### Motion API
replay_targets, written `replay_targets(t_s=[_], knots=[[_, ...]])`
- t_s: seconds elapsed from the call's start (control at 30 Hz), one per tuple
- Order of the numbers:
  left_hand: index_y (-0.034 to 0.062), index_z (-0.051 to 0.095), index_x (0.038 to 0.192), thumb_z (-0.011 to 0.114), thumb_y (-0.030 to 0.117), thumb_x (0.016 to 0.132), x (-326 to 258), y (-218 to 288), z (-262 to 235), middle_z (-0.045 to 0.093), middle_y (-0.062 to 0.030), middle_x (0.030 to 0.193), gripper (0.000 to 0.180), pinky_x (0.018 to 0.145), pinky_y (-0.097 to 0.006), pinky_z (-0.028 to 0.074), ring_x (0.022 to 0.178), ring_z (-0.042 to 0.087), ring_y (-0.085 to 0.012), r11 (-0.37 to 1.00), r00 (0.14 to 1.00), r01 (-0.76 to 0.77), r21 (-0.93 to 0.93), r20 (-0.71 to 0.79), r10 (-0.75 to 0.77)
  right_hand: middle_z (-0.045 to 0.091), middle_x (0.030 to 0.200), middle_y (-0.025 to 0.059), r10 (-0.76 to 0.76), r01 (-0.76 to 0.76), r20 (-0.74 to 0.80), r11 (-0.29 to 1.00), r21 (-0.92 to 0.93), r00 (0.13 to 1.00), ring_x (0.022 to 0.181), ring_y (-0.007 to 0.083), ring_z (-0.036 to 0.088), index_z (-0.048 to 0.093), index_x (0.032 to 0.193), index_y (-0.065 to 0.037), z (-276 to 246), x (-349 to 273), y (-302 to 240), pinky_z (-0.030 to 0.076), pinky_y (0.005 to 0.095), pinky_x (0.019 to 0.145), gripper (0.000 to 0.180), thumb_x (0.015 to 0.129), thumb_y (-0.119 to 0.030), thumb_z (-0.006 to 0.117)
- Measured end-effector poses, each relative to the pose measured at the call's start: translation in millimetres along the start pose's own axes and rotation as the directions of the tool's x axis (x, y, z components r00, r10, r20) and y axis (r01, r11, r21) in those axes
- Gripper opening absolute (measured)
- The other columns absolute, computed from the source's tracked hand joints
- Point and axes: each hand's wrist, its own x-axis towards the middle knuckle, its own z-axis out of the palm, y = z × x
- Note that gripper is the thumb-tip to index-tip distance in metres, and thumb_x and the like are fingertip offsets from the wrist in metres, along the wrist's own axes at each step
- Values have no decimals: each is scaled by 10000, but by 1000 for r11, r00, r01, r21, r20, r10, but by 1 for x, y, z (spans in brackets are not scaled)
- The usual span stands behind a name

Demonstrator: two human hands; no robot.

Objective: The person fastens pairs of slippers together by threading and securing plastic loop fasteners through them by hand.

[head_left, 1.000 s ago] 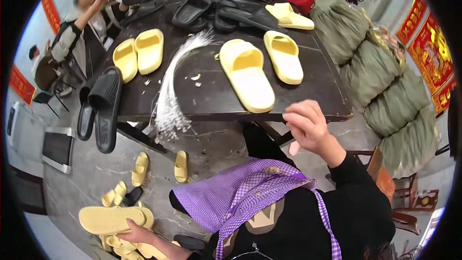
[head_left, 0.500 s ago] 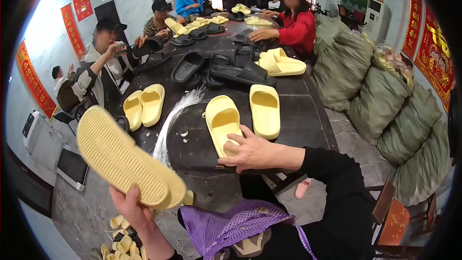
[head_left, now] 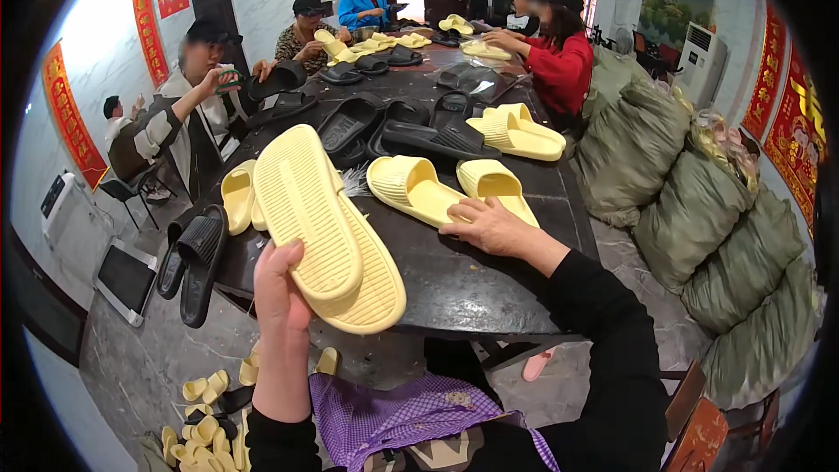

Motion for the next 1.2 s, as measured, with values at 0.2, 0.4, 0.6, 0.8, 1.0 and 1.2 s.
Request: replay_targets(t_s=[0.2,0.4,0.6,0.8,1.0,1.2], knots=[[-93,444,1165,512,4,751,14,-21,5,556,-181,1103,431,880,-346,469,984,574,-263,995,993,100,-30,65,-97,497,1144,40,-8,6,59,999,31,998,1094,233,478,545,1107,-251,17,-6,48,392,406,785,333,789,-161,588],[-81,454,1164,527,52,781,30,-48,17,558,-182,1110,413,893,-373,464,982,576,-274,960,967,245,-136,102,-232,472,1239,100,148,-151,-94,988,-28,985,1115,272,468,534,1151,-172,5,-8,55,389,414,856,446,727,-67,622],[-65,462,1171,510,131,818,36,-77,28,555,-190,1125,407,905,-392,458,991,577,-283,802,840,526,-284,320,-438,462,1268,120,299,-165,-364,919,357,882,1171,307,428,465,1232,-101,-59,21,-17,343,395,962,613,663,-20,678],[-45,462,1185,485,263,869,25,-93,37,554,-195,1126,442,884,-410,470,1004,573,-290,613,655,742,-273,488,-577,511,1180,117,50,-1,-455,994,107,889,1136,297,461,481,1203,-104,-67,17,-32,344,374,937,561,673,-66,660],[-35,470,1179,452,345,902,13,-96,40,566,-181,1091,471,834,-384,488,995,571,-285,723,675,673,-158,531,-512,559,1118,98,197,-51,-430,944,327,881,1103,261,498,503,1159,-62,-56,5,-13,374,341,915,456,723,-78,637],[-26,477,1170,488,248,899,7,-65,30,566,-140,1043,386,778,-305,475,938,568,-213,906,884,273,324,287,-369,580,1087,98,660,-183,159,-34,983,734,986,186,575,496,1148,14,-58,6,-16,466,304,822,342,850,-146,544]])
